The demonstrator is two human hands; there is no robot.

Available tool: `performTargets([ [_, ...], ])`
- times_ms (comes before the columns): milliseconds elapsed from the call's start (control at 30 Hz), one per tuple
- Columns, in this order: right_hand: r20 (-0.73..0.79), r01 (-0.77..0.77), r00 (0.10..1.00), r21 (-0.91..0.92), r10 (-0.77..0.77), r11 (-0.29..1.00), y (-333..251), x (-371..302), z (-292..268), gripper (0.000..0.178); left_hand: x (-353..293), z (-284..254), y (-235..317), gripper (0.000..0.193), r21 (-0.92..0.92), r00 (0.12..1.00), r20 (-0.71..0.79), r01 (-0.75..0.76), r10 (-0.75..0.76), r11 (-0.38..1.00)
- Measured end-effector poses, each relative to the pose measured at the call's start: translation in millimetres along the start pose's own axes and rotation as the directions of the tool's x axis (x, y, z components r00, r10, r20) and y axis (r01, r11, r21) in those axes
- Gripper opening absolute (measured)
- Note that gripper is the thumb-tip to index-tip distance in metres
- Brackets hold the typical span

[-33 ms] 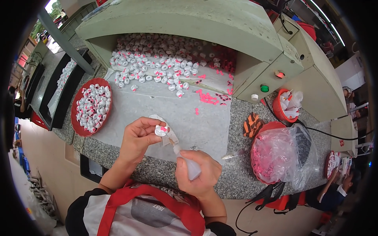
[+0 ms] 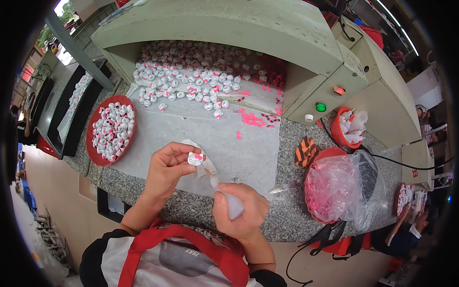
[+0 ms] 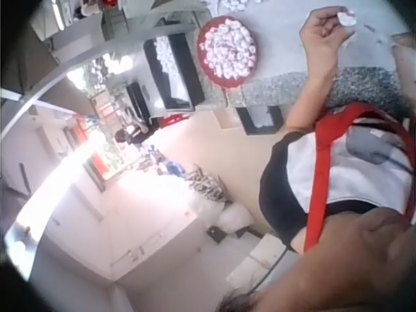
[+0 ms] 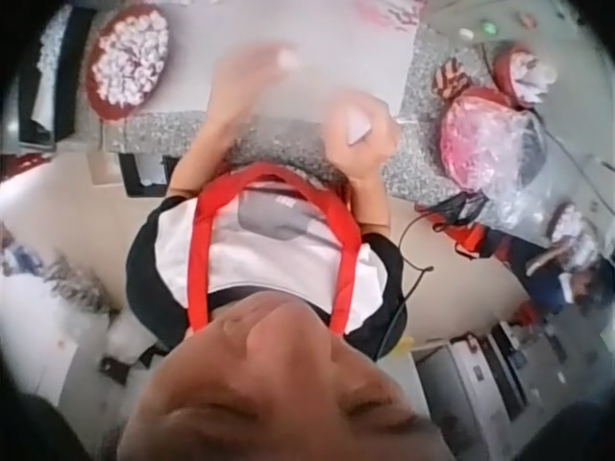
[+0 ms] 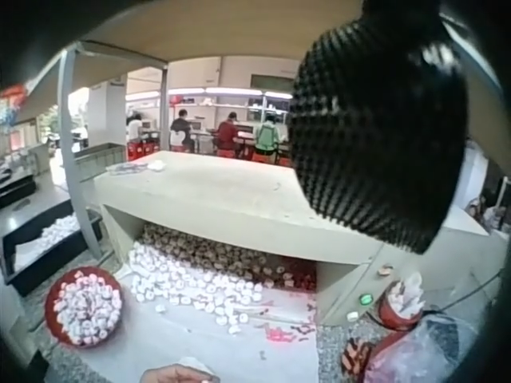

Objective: Assembling toy cat heads by applying glue to pink bows and attaching them to the heads at a factory workbench.

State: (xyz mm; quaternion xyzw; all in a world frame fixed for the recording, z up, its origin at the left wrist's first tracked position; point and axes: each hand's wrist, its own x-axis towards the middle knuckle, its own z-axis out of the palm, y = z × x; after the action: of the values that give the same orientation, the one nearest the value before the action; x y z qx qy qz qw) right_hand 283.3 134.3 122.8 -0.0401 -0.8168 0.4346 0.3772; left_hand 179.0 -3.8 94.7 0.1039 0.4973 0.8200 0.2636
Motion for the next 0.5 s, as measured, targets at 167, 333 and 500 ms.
performTargets([
  [167, 0.042, 0.016, 0.999, 0.012, -0.017, 1.000, -4, 1, 1, 0.012, 0, -1, 1, 0.034, -0.001, 1.000, 0.007, 0.015, -0.015, 1.000],
  [333, 0.002, -0.206, 0.978, 0.069, 0.206, 0.976, 0, -5, 11, 0.013, 1, -9, -1, 0.033, -0.013, 1.000, -0.006, 0.003, -0.003, 1.000],
  [500, 0.152, -0.701, 0.699, 0.343, 0.699, 0.626, 89, -3, 14, 0.031, 6, -24, -10, 0.033, 0.051, 0.998, -0.056, 0.008, -0.005, 0.999],
])
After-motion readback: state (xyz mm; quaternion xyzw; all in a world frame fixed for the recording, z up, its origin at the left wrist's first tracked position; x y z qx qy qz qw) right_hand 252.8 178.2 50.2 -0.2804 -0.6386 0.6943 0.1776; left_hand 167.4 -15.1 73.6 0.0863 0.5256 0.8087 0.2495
